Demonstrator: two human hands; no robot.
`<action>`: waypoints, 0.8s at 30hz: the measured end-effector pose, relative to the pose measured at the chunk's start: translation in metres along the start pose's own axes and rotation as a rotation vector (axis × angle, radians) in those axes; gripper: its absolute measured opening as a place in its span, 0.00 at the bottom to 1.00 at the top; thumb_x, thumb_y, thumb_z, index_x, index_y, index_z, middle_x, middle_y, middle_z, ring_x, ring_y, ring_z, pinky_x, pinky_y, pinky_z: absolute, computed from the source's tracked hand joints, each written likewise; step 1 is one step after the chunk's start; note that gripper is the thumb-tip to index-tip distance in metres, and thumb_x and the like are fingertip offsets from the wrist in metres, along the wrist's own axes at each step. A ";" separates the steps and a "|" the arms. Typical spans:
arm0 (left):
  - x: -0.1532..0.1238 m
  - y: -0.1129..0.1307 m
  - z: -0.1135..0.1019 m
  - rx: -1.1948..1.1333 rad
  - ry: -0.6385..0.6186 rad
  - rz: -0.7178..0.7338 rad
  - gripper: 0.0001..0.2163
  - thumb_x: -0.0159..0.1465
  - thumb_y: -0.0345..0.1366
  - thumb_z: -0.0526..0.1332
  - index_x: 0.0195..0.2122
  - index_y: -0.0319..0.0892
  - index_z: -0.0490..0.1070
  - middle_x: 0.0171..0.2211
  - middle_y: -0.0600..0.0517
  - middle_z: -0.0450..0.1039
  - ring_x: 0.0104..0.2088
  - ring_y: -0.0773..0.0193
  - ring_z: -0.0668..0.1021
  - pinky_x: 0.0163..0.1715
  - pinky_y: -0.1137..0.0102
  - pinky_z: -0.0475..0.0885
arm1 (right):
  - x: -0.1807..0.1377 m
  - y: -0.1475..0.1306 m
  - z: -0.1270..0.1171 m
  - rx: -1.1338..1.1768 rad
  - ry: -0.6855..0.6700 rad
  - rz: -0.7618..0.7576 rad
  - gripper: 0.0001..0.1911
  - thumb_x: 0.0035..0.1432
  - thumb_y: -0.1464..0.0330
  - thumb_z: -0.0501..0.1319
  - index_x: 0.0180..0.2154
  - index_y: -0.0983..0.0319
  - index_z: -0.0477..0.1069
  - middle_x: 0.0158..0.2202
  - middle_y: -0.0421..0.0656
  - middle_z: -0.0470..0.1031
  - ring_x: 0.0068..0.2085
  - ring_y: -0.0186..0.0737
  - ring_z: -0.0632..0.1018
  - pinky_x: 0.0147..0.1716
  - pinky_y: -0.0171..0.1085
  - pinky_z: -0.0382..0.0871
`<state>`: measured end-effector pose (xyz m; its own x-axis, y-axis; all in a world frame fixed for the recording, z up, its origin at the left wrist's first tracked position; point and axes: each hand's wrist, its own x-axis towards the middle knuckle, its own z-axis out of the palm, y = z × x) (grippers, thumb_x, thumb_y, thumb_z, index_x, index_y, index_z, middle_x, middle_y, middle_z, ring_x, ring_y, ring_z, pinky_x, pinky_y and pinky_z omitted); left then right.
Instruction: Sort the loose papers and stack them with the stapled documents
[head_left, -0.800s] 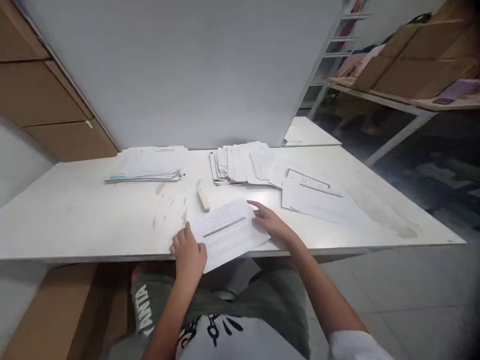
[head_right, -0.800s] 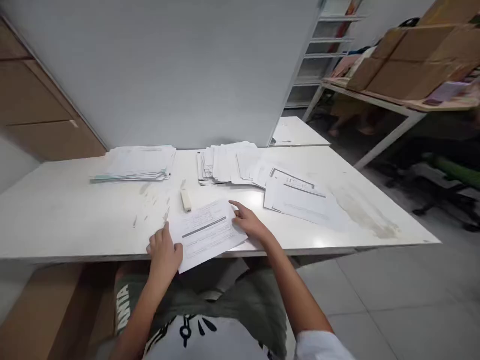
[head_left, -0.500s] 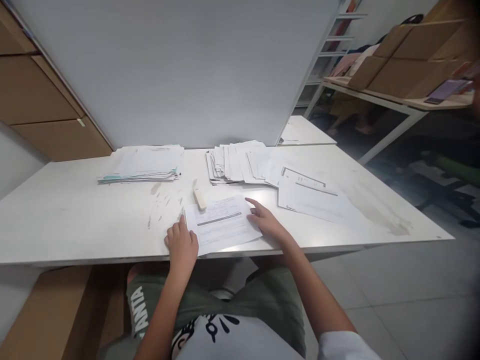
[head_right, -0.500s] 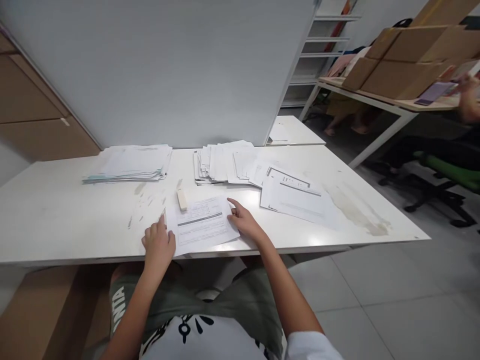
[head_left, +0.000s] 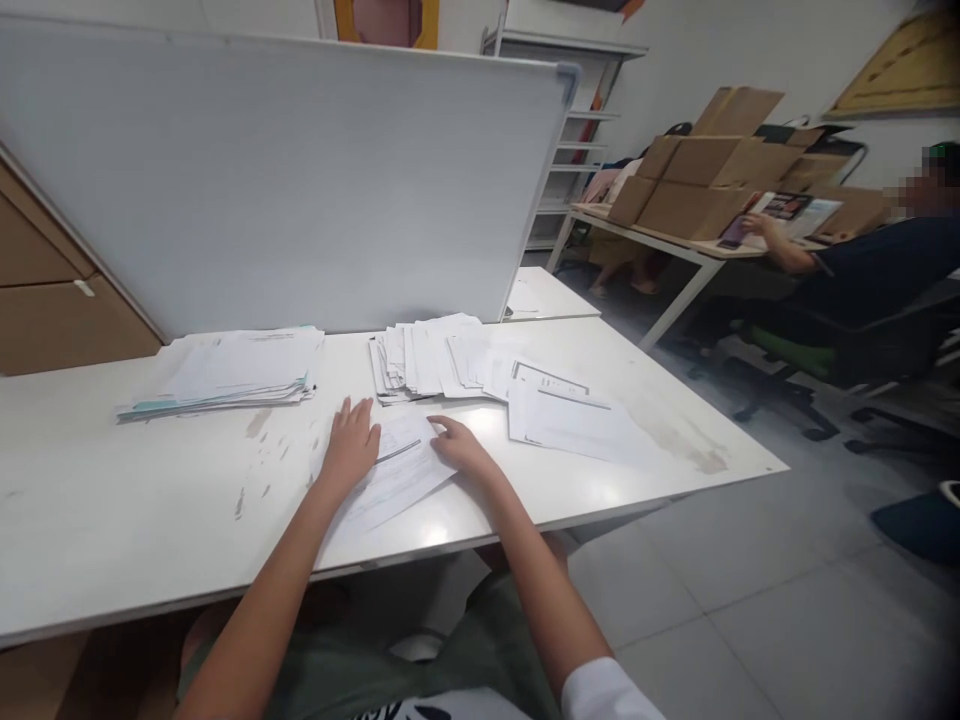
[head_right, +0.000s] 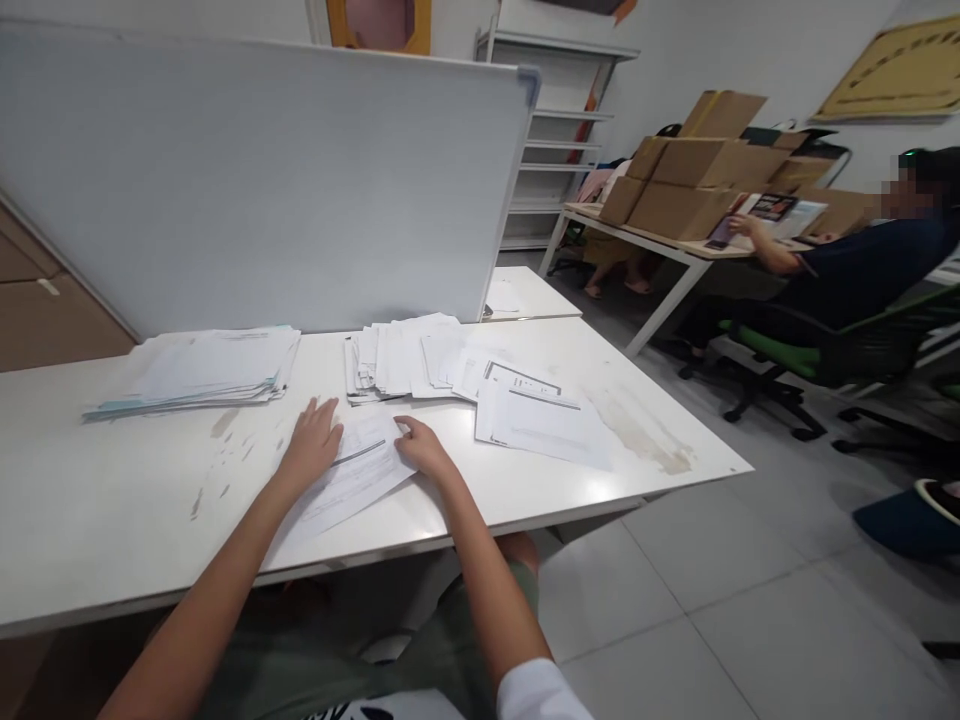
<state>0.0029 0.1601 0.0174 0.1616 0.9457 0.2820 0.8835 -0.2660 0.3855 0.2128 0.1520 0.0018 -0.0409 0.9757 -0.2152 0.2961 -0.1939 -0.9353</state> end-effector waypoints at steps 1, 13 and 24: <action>0.001 -0.003 0.004 0.021 -0.027 0.026 0.22 0.66 0.33 0.46 0.60 0.33 0.63 0.61 0.41 0.64 0.67 0.46 0.54 0.65 0.47 0.51 | 0.000 0.002 0.001 0.009 0.001 -0.017 0.29 0.49 0.76 0.56 0.55 0.63 0.69 0.28 0.39 0.73 0.30 0.36 0.74 0.33 0.34 0.67; 0.011 -0.009 0.010 0.119 -0.003 -0.004 0.22 0.62 0.30 0.47 0.57 0.35 0.67 0.60 0.43 0.65 0.67 0.43 0.53 0.65 0.44 0.42 | 0.002 0.010 0.007 0.048 0.029 -0.221 0.28 0.50 0.76 0.54 0.53 0.58 0.71 0.36 0.41 0.75 0.38 0.40 0.74 0.40 0.37 0.67; -0.019 -0.005 -0.044 -0.192 0.279 -0.093 0.18 0.65 0.48 0.50 0.48 0.44 0.71 0.55 0.45 0.69 0.66 0.50 0.58 0.63 0.52 0.57 | -0.006 0.005 -0.019 0.535 0.538 -0.279 0.21 0.50 0.69 0.48 0.44 0.62 0.71 0.42 0.44 0.75 0.44 0.43 0.74 0.43 0.36 0.68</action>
<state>-0.0235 0.1357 0.0486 -0.0651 0.8872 0.4567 0.7857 -0.2366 0.5716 0.2324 0.1471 0.0039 0.4593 0.8844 0.0828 -0.1600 0.1741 -0.9716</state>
